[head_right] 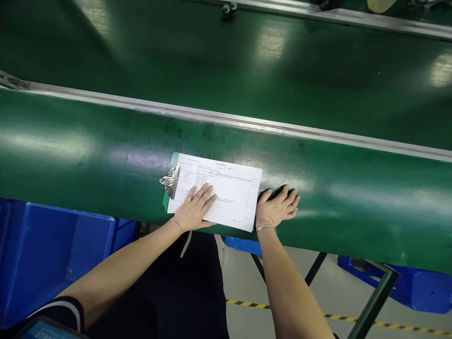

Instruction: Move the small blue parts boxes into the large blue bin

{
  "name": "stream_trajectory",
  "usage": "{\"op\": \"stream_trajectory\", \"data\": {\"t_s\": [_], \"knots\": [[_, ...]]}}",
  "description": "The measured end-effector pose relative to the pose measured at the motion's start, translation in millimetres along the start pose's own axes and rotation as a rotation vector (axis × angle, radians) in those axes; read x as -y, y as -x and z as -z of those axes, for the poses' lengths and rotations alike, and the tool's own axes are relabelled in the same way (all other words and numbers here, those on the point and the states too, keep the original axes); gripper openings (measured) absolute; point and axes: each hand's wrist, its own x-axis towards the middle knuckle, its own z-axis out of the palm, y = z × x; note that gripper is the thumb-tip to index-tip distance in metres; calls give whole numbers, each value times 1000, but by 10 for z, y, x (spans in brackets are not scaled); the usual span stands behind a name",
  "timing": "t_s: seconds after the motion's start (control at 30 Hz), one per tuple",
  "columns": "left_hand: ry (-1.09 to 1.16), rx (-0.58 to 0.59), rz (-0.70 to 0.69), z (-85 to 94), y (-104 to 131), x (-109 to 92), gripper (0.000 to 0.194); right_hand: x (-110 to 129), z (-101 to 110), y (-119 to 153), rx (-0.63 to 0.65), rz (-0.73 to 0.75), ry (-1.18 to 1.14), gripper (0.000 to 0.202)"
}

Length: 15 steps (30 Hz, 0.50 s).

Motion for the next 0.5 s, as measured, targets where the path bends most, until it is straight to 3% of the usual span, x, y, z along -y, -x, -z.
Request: {"op": "stream_trajectory", "data": {"t_s": [0.5], "knots": [[18,-5,-8,15,-2,8,86,-8,-9,3,6,-4,20,59]]}}
